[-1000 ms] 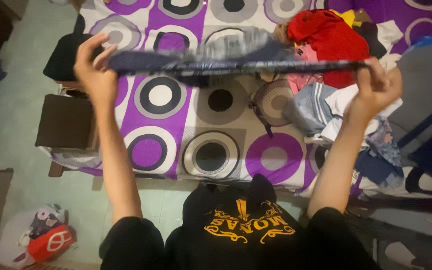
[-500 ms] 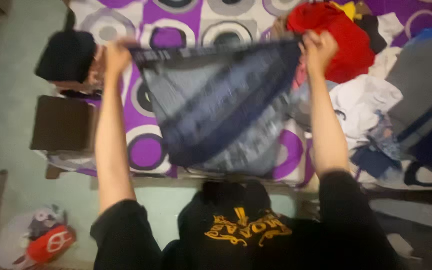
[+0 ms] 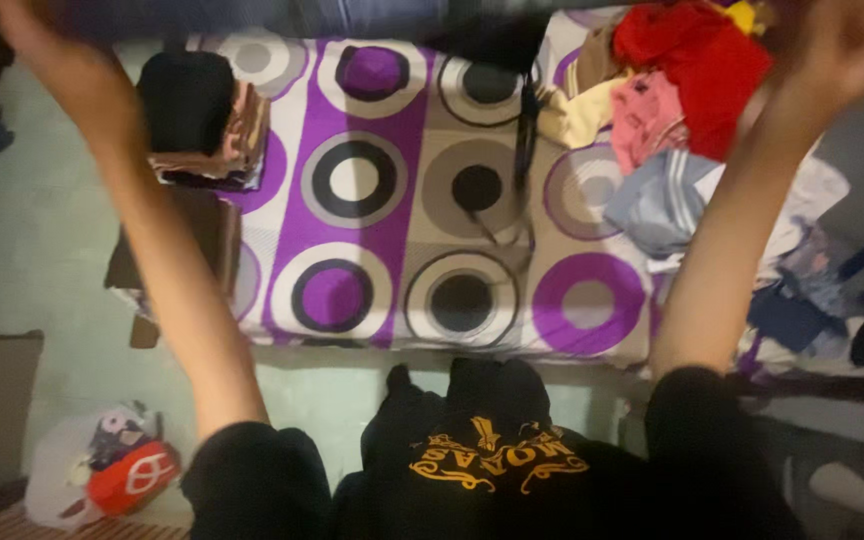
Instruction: The person folds a patterned cloth, a white shirt, a light blue jacket, and a red and black garment by hand on a bed, moving each item to the side after it is folded.
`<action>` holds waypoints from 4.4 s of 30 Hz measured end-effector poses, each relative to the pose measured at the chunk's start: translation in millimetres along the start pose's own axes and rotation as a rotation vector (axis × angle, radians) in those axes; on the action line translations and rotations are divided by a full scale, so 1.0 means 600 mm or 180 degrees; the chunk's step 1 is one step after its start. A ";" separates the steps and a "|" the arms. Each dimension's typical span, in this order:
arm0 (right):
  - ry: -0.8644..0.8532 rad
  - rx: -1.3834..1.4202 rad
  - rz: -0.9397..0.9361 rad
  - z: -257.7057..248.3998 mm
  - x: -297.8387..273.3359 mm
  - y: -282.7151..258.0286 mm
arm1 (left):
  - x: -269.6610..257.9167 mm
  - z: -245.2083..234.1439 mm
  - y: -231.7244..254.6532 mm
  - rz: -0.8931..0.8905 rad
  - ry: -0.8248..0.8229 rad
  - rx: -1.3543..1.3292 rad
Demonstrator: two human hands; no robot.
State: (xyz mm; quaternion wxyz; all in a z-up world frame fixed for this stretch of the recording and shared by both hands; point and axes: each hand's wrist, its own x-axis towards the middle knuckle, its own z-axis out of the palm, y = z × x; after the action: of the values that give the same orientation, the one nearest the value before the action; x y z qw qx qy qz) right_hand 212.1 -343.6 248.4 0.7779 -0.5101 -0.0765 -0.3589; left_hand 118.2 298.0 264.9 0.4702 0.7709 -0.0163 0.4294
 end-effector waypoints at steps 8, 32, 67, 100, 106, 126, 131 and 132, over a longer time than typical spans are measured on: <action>-0.0316 -0.2020 0.1065 -0.106 -0.460 -0.040 | -0.384 -0.080 0.013 -0.0997 -0.0657 -0.0757; -0.0060 -0.1678 0.3375 -0.308 -0.842 -0.080 | -0.887 -0.281 -0.066 -0.4267 -0.1395 -0.0858; -0.0003 -0.1731 0.3830 -0.285 -0.856 -0.118 | -0.925 -0.293 -0.117 -0.4811 -0.1349 -0.0941; -0.0867 -0.0859 0.1915 -0.297 -0.823 -0.572 | -0.718 -0.499 0.420 -0.3073 -0.1136 -0.1014; -0.0646 -0.0576 0.1014 -0.221 -0.758 -0.695 | -0.670 -0.531 0.507 -0.2625 -0.0477 -0.1251; -0.0697 -0.0609 0.1324 -0.095 -0.404 -0.125 | -0.341 -0.123 0.019 -0.2798 -0.1000 -0.1651; -0.0621 -0.0398 0.1549 -0.070 -0.294 0.122 | -0.249 0.025 -0.151 -0.2779 -0.0979 -0.1862; -0.0564 -0.0465 0.1549 -0.072 -0.275 0.164 | -0.236 0.051 -0.180 -0.2862 -0.0802 -0.1821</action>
State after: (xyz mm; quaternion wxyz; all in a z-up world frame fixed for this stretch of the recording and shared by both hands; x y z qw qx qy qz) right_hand 143.4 -279.2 75.6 0.7927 -0.5976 0.0067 -0.1199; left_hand 95.2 281.9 86.3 0.7926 0.5888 0.1424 0.0688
